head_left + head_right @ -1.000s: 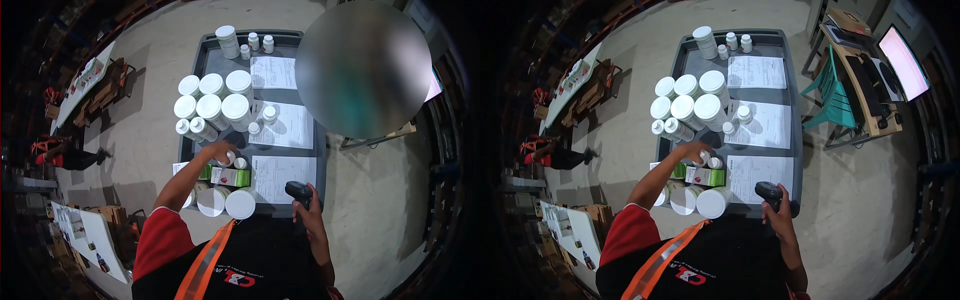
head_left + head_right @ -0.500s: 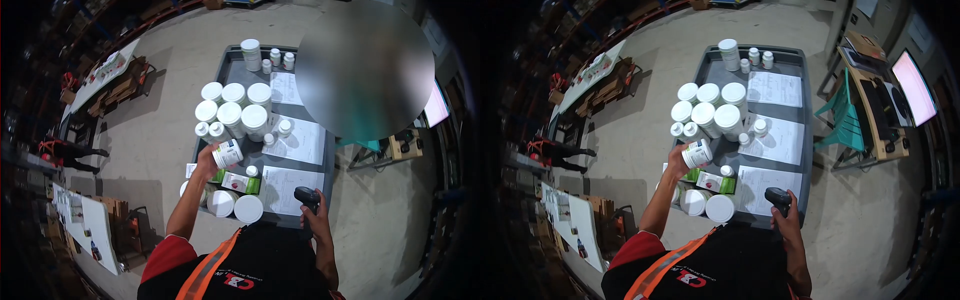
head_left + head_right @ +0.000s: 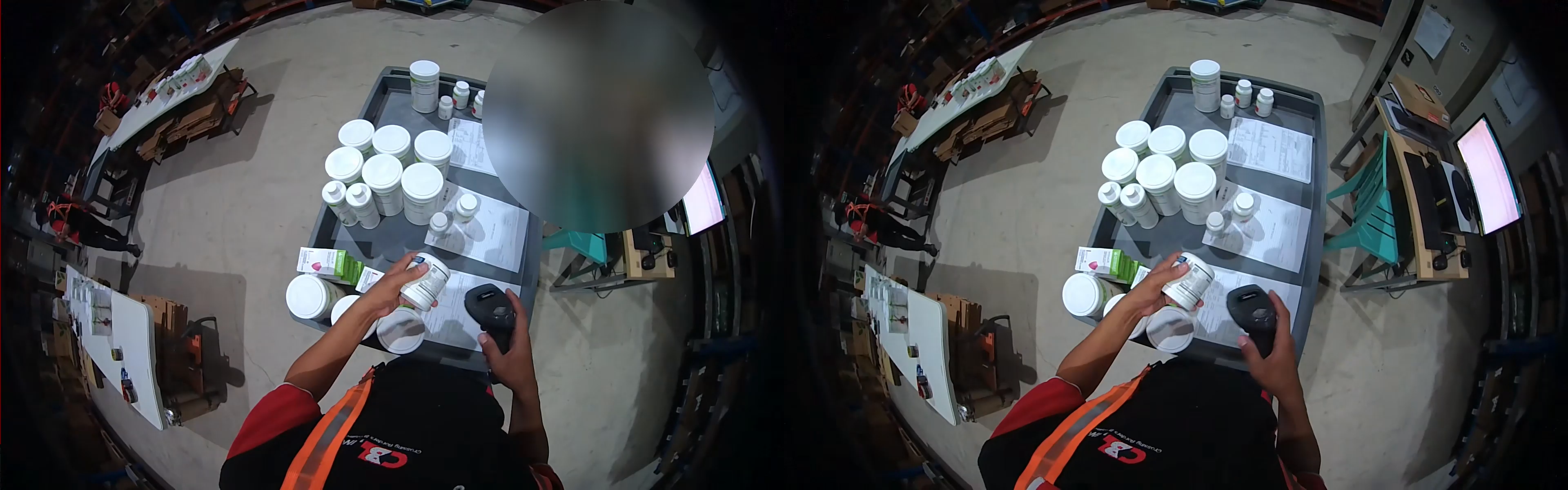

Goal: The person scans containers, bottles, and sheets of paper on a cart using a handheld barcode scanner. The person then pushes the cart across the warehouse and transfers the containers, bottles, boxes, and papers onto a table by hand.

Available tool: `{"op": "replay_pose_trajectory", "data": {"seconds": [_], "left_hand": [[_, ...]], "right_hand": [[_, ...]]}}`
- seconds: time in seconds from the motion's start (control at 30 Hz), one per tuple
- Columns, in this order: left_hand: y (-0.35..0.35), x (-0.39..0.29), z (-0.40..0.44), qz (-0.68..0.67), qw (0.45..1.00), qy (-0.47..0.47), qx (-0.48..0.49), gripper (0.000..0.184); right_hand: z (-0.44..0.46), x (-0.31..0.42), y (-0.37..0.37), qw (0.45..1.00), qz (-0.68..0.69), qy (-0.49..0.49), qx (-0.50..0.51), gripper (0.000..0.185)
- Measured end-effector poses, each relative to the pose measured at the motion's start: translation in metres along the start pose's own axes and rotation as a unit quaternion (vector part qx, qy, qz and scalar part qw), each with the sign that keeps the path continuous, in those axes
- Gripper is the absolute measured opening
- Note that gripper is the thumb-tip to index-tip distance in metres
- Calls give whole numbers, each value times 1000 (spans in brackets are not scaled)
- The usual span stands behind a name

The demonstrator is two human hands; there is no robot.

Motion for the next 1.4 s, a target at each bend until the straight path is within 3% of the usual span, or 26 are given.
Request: {"op": "replay_pose_trajectory", "data": {"seconds": [0.1, 0.2, 0.33, 0.37, 0.4, 0.53, 0.63, 0.67, 0.73, 0.83, 0.87, 0.97, 1.1, 1.13, 1.17, 1.23, 1.37, 1.4], "left_hand": [[11, 9, 10, 97, 991, -51, -75, 54], [21, 11, 15, 189, 973, -76, -105, 59], [24, 17, 8, 144, 983, -53, -99, 58], [33, 24, 12, 139, 983, -59, -107, 57], [41, 25, 16, 156, 978, -76, -117, 55], [37, 9, 13, 104, 985, -48, -129, 49], [82, -15, 24, 155, 974, -115, -116, 70], [100, -28, 28, 309, 924, -114, -195, 75], [123, -52, 39, 581, 743, -126, -307, 78], [132, -56, 58, 749, 592, -2, -297, 79], [152, -51, 68, 773, 561, 14, -296, 79], [181, -33, 82, 805, 550, 77, -209, 75], [194, -17, 92, 779, 609, 92, -119, 68], [206, -10, 100, 796, 590, 101, -91, 66], [186, -13, 93, 822, 547, 97, -127, 58], [81, -24, 73, 826, 479, 10, -298, 47], [-29, 50, 80, 759, 505, -231, -340, 49], [-49, 84, 90, 754, 514, -213, -349, 49]], "right_hand": [[-6, 46, -3, 991, -101, 86, 33, 81], [-14, 66, -7, 989, -109, 52, 86, 85], [-15, 75, -9, 974, -170, 71, 133, 88], [-16, 72, -9, 972, -168, 57, 151, 92], [-17, 67, -8, 972, -153, -22, 179, 86], [-15, 69, 2, 980, -129, 16, 148, 89], [-10, 59, 11, 990, -79, 25, 111, 88], [-11, 56, 19, 991, -80, 10, 103, 87], [-17, 40, 36, 994, -78, 1, 77, 87], [-31, 13, 70, 994, -77, -62, 50, 86], [-36, 6, 85, 996, -82, -11, 13, 83], [-46, -42, 158, 998, -53, -12, -34, 78], [-57, -137, 333, 945, -156, -129, -258, 71], [-58, -149, 381, 926, -157, -137, -314, 70], [-55, -153, 427, 911, -123, -142, -367, 69], [-45, -162, 506, 877, -115, -145, -443, 72], [-22, -214, 611, 869, -171, -144, -442, 69], [-21, -224, 617, 879, -161, -157, -421, 70]]}}
Point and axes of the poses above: each hand's wrist, its own z-axis towards the middle knuckle, its own y-axis out of the back of the hand, x = y × z, the point moved 7 cm from there along z, towards the middle knuckle, and after that the axes turned 4 degrees about y, right-handed, at the moved point
